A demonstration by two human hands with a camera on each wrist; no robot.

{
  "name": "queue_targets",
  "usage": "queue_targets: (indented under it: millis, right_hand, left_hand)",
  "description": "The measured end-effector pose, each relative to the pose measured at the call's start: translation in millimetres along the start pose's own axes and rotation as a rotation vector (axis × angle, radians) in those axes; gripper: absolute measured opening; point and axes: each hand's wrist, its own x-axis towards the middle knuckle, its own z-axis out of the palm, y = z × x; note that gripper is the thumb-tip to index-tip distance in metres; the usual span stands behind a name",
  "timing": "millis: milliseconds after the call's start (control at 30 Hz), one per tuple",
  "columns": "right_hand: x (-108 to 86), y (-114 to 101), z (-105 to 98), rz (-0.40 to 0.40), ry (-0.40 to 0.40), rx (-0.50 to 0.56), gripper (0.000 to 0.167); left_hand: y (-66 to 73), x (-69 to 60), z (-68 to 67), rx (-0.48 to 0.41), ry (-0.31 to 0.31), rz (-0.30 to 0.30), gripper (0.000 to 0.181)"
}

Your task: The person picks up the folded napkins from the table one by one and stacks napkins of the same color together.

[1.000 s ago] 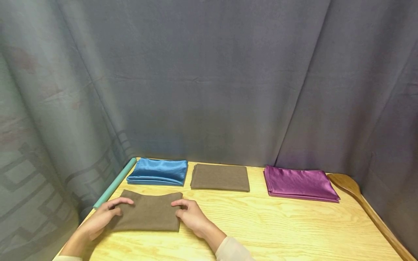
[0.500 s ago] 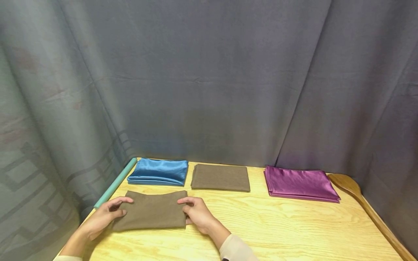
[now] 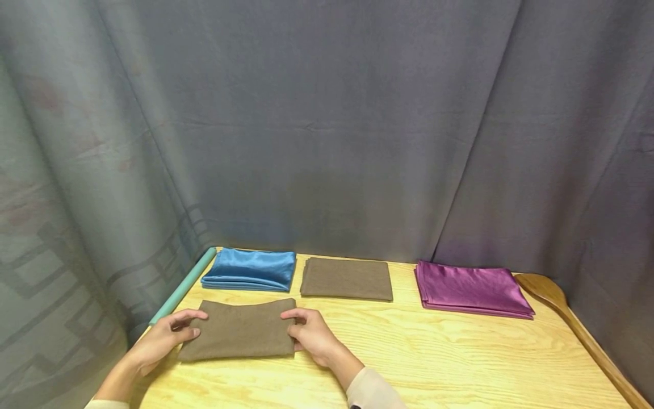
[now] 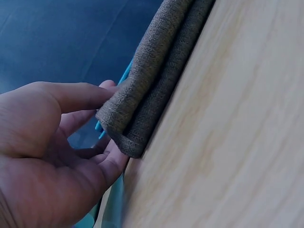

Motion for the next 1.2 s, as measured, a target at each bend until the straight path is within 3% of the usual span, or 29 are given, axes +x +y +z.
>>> queue_targets:
  millis: [300, 667, 800, 967, 1200]
  right_hand:
    - [-1.6, -15.1, -15.1, -0.032, 0.02, -0.047, 0.044]
    - [-8.8, -46.5, -43.7, -0.076, 0.052, -0.124, 0.044]
    - [-13.8, -60.1, -59.1, -0.091, 0.08, -0.107, 0.045]
    - [-24.2, -80.0, -84.7, -0.127, 0.126, -0.064, 0.051]
    - [-36.2, -95.6, -118.5, -0.21, 0.185, 0.037, 0.058]
  left_hand:
    - [6.4, -0.1, 3.9, 0.003, 0.022, 0.01, 0.044]
    - [33.0, 7.6, 24.7, 0.023, 0.078, 0.055, 0.044]
    - [49.1, 18.7, 36.3, 0.014, 0.097, 0.073, 0.043]
    - [76.7, 39.0, 54.5, 0.005, 0.104, 0.146, 0.043]
    - [103.5, 75.0, 85.4, -0.064, 0.059, 0.178, 0.047]
